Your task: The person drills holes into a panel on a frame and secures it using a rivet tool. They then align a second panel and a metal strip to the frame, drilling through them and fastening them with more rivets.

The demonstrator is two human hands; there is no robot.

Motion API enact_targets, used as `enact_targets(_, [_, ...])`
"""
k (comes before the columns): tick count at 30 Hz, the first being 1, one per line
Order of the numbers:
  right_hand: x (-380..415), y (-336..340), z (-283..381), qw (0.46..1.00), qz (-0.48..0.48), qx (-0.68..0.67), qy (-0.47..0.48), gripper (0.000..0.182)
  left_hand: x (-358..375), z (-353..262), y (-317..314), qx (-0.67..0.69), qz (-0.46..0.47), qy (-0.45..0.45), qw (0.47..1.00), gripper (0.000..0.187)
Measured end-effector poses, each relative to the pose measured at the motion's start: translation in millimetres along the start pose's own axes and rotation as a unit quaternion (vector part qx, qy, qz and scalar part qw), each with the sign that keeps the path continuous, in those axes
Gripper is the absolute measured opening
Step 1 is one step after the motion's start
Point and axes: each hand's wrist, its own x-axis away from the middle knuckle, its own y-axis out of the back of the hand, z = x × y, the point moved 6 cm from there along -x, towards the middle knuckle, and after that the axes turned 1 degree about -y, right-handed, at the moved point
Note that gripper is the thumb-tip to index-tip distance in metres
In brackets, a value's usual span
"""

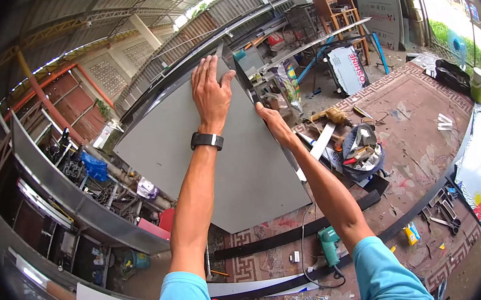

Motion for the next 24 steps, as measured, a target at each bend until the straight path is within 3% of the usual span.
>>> enact_targets(6, [-12.2,-1.9,4.2,0.998,-0.045,-0.001,0.04,0.062,1.9,-1.3,-2.0,-0.012,-0.008,-0.01,1.0,0.048])
enact_targets(8, [-16.7,2.3,-14.2,0.991,0.017,-0.092,-0.097,0.059,2.1,-1.2,-0.8,-0.017,-0.004,-0.011,1.0,0.047])
enact_targets(9, [-21.2,-3.7,-21.4,0.967,0.061,-0.203,-0.14,0.058,4.7,-0.6,-0.8,-0.012,0.001,-0.008,1.0,0.047])
enact_targets(12, [-23.7,4.5,-31.8,0.984,0.012,-0.137,-0.109,0.062,5.4,-0.2,-3.3,-0.006,-0.006,-0.013,1.0,0.047])
enact_targets(16, [-16.5,1.8,-27.6,0.984,0.008,-0.108,-0.14,0.055,5.7,-2.0,-4.0,-0.017,-0.032,-0.028,0.999,0.046])
enact_targets(18, [-4.4,4.7,-7.8,0.996,-0.074,-0.015,-0.041,0.062,4.1,-3.1,-5.2,-0.024,-0.042,-0.038,0.998,0.046])
enact_targets(20, [-5.8,5.7,-19.9,0.993,-0.107,0.017,-0.04,0.06,5.1,-2.4,-6.4,-0.037,-0.048,-0.041,0.997,0.045])
enact_targets(22, [0.2,8.7,-10.8,0.959,-0.203,0.159,0.121,0.055,5.9,-2.1,-6.0,0.013,-0.067,-0.059,0.996,0.045])
enact_targets(24, [4.9,2.2,-14.3,0.936,-0.267,0.161,0.165,0.051,7.1,-8.1,-5.5,-0.008,-0.067,-0.06,0.996,0.047])
